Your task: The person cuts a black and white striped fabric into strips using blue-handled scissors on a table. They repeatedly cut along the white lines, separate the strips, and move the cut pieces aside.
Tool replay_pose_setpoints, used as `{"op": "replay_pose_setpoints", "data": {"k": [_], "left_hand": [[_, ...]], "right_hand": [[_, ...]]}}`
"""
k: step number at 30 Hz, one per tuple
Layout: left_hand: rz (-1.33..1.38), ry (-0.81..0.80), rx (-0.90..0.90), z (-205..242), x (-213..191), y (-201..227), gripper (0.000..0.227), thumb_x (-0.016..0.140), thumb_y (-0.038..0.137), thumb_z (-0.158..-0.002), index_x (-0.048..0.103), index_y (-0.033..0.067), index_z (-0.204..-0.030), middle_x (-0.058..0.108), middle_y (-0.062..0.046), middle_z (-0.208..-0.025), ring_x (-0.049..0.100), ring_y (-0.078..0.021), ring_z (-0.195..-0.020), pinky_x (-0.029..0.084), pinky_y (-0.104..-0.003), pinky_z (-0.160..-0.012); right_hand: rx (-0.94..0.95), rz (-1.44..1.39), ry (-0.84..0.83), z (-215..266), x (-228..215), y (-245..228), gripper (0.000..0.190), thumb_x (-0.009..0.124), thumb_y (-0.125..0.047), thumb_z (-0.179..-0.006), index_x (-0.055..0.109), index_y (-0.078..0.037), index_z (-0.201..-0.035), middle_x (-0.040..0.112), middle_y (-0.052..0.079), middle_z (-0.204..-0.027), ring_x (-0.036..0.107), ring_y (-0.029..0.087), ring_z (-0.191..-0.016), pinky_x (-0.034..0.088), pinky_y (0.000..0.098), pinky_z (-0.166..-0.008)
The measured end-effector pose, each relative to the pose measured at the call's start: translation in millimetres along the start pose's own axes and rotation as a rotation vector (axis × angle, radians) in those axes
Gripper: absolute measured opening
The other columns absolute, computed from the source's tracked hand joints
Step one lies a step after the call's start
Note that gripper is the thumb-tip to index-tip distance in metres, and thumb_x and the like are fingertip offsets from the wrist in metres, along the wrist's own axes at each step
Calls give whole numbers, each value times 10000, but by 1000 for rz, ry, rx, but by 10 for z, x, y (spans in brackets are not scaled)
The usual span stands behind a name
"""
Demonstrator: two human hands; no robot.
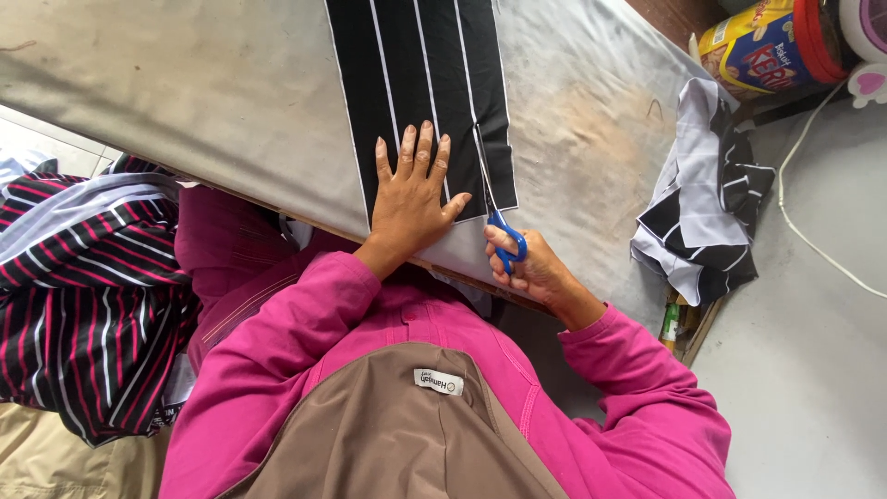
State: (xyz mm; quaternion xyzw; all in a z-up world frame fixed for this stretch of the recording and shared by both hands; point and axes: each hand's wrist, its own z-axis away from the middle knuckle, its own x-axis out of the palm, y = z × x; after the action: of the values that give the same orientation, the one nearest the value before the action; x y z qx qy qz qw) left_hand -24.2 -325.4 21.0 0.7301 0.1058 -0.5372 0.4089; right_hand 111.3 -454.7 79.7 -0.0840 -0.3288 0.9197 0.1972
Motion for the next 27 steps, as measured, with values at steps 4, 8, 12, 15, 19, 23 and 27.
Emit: {"op": "replay_pose_setpoints", "data": {"k": [4,8,12,15,19,23,27], "left_hand": [[6,-1,-1,-3,-5,-4,721,422,570,-911,309,96,-1443,205,-189,-1506,111,-345,-1407,-69,-621,-1073],[-3,-8,-4,-9,-3,-3,732,432,572,-903,295,103,-1448,203,-182,-1506,115,-342,-1408,-66,-619,-1075],[-7,-16,-5,-7,12,-9,742,425,583,-898,287,105,-1449,197,-182,-1509,112,-341,-1408,-68,-622,-1075],[-16,-14,-8,-6,18,-6,744,424,590,-895,288,111,-1449,194,-176,-1510,112,-339,-1410,-62,-619,-1079],[-11,-20,-11,-4,3,-4,742,429,583,-893,290,109,-1447,202,-175,-1507,114,-334,-1409,-63,-618,-1079],[-13,-7,-5,-4,4,-4,747,432,588,-891,299,103,-1443,210,-178,-1503,124,-336,-1406,-49,-620,-1082],[-33,29,16,3,17,-15,773,440,609,-875,313,90,-1433,228,-189,-1490,144,-345,-1397,-17,-629,-1080]], "right_hand": [[-4,10,12,24,17,-29,363,664,-318,-853,553,14,-752,458,104,-453,489,158,-342,242,133,-223],[18,-2,-29,-8,21,-94,445,640,-426,-844,554,9,-807,475,119,-502,512,173,-386,260,129,-227],[6,-8,-58,-109,24,-141,494,627,-473,-847,554,15,-815,468,130,-509,511,186,-388,271,134,-220],[-55,-4,-43,-177,20,-116,409,660,-373,-858,554,15,-783,454,120,-470,489,173,-356,265,138,-216],[-32,-1,-40,-172,25,-140,394,668,-357,-855,554,9,-767,462,119,-462,491,165,-350,263,133,-217],[-11,-15,-66,-169,67,-229,472,644,-460,-843,557,3,-815,487,119,-506,517,168,-393,285,131,-229],[3,0,-86,-225,94,-325,523,626,-528,-825,556,-10,-838,500,98,-522,528,150,-409,304,120,-243]]}}
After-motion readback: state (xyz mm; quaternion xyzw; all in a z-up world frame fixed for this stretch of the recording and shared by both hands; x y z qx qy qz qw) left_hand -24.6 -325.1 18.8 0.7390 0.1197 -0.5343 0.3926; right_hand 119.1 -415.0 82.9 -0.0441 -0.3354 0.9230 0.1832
